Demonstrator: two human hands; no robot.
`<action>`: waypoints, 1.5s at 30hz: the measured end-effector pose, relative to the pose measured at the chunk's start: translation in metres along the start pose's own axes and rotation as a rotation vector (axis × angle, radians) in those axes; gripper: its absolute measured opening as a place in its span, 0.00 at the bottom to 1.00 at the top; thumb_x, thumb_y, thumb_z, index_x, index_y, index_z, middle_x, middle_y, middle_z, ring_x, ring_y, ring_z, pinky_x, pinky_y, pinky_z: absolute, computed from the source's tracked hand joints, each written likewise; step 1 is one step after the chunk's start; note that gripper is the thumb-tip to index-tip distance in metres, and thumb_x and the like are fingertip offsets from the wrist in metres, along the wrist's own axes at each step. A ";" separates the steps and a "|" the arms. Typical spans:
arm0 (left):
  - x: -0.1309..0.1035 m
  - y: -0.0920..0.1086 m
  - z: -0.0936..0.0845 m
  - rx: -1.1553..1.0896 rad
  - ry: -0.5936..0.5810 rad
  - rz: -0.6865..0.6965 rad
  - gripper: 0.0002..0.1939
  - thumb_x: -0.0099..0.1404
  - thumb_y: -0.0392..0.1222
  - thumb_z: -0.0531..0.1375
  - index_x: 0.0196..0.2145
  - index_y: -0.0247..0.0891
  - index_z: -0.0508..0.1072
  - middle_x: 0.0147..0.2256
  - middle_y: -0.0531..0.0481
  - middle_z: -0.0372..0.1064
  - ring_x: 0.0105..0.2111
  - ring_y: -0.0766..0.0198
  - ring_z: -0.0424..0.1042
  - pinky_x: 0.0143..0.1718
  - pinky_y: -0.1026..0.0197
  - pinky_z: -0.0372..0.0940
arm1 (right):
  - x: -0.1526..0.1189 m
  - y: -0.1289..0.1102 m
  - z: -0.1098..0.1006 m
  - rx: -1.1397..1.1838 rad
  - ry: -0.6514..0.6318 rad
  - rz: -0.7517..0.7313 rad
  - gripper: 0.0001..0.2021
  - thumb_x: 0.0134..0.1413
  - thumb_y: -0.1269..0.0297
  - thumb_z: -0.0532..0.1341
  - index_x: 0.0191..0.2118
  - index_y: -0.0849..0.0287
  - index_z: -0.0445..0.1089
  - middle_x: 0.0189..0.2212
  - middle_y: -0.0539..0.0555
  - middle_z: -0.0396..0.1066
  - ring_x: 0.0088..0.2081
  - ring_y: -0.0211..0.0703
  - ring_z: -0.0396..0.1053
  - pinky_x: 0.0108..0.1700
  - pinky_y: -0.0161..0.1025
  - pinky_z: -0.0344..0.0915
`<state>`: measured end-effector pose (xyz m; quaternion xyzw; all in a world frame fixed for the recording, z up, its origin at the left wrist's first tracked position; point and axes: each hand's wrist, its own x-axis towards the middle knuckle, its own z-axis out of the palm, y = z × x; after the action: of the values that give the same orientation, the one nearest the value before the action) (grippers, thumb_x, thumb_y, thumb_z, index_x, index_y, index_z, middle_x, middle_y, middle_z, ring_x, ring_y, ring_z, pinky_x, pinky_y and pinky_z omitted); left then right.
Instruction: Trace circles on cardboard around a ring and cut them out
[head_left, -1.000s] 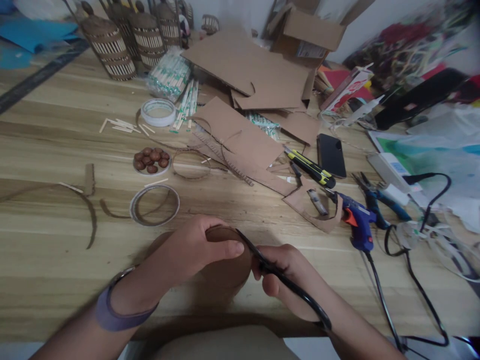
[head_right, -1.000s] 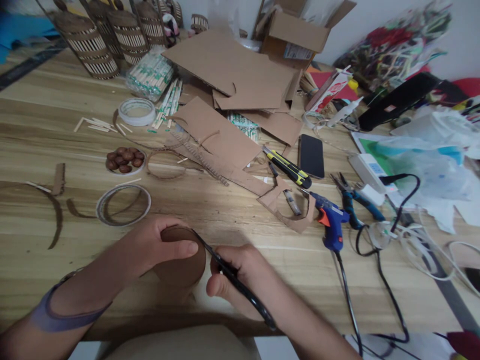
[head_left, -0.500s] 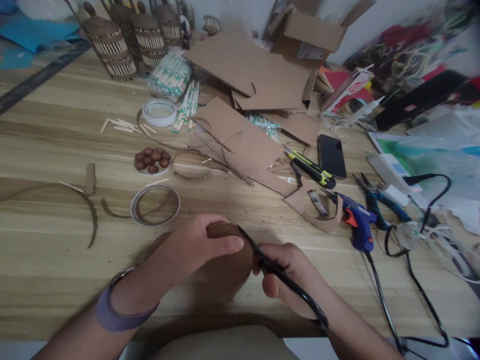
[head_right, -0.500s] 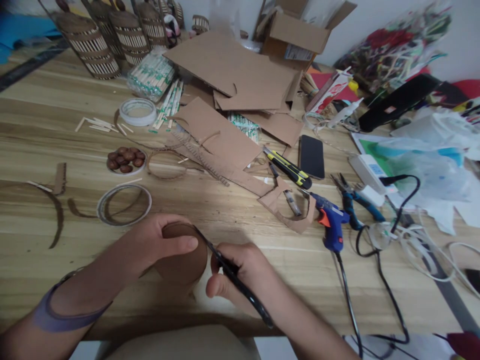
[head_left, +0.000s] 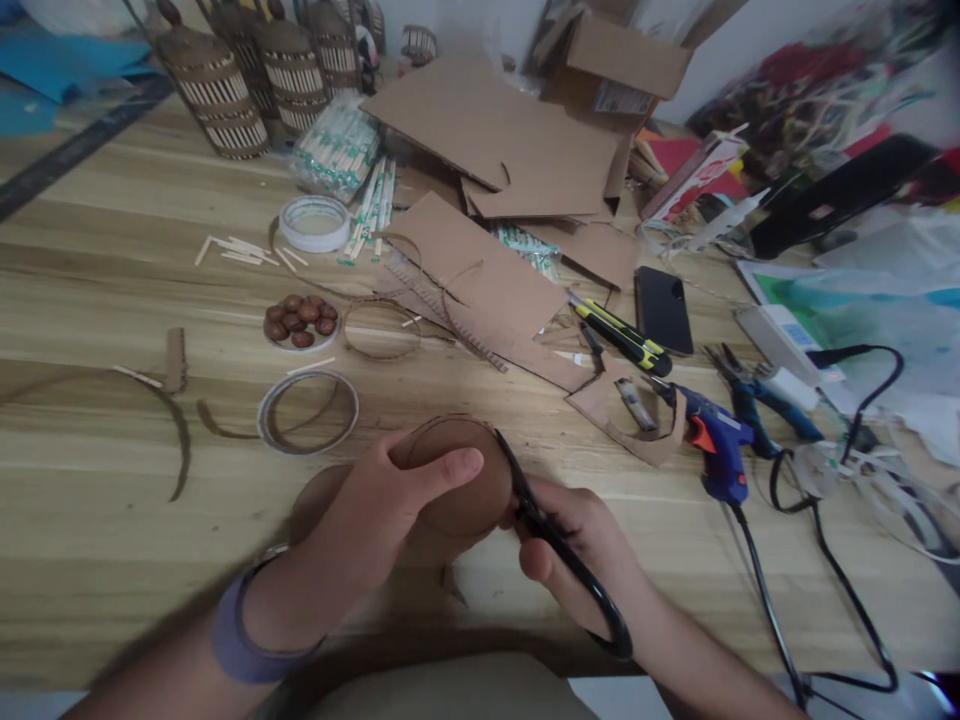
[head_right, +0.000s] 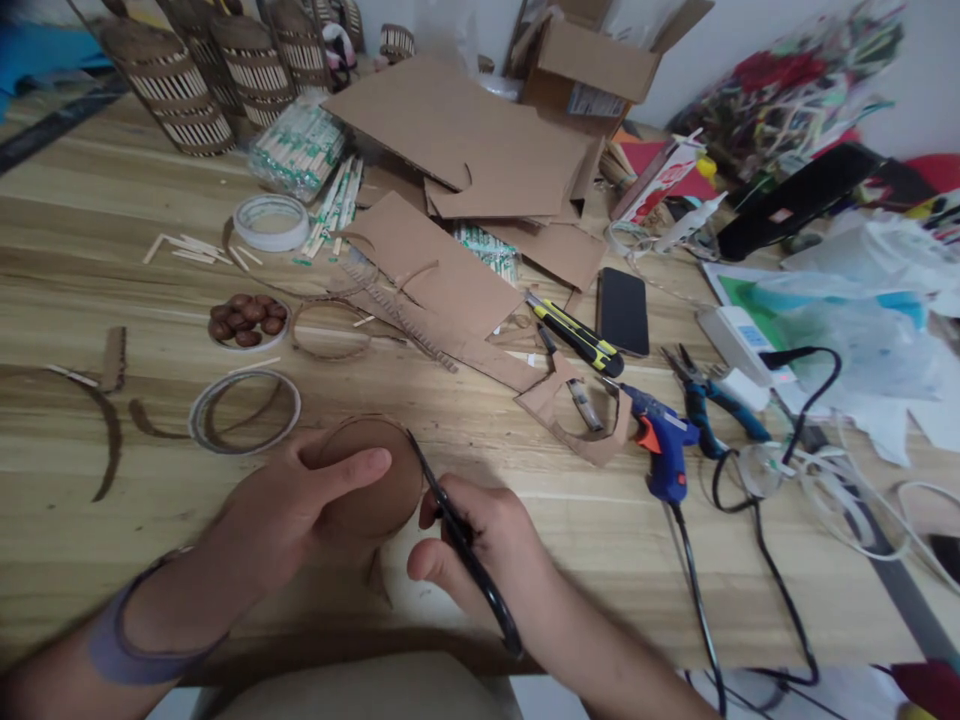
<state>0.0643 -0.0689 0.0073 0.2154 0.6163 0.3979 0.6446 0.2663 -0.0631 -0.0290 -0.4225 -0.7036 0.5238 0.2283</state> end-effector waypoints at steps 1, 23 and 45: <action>0.000 0.001 -0.001 0.007 -0.004 0.003 0.15 0.47 0.49 0.73 0.33 0.42 0.83 0.35 0.46 0.85 0.38 0.47 0.82 0.38 0.55 0.74 | 0.000 0.001 -0.001 0.021 -0.018 0.006 0.37 0.54 0.23 0.55 0.31 0.60 0.69 0.17 0.46 0.61 0.20 0.35 0.57 0.22 0.32 0.53; 0.002 -0.001 -0.005 0.134 -0.004 0.002 0.18 0.49 0.53 0.72 0.35 0.41 0.81 0.35 0.47 0.83 0.39 0.49 0.79 0.38 0.56 0.70 | 0.001 -0.003 -0.003 0.071 -0.070 0.024 0.36 0.58 0.25 0.53 0.28 0.59 0.65 0.20 0.46 0.56 0.22 0.35 0.53 0.24 0.33 0.50; 0.007 -0.009 -0.008 0.076 -0.058 0.040 0.15 0.50 0.50 0.72 0.34 0.41 0.83 0.36 0.48 0.83 0.40 0.49 0.80 0.40 0.56 0.71 | -0.002 0.002 -0.004 0.020 -0.097 0.039 0.36 0.59 0.24 0.50 0.28 0.58 0.64 0.21 0.47 0.58 0.23 0.36 0.54 0.23 0.33 0.51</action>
<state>0.0580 -0.0702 -0.0051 0.2634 0.6077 0.3806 0.6453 0.2709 -0.0624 -0.0290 -0.4080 -0.7003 0.5549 0.1879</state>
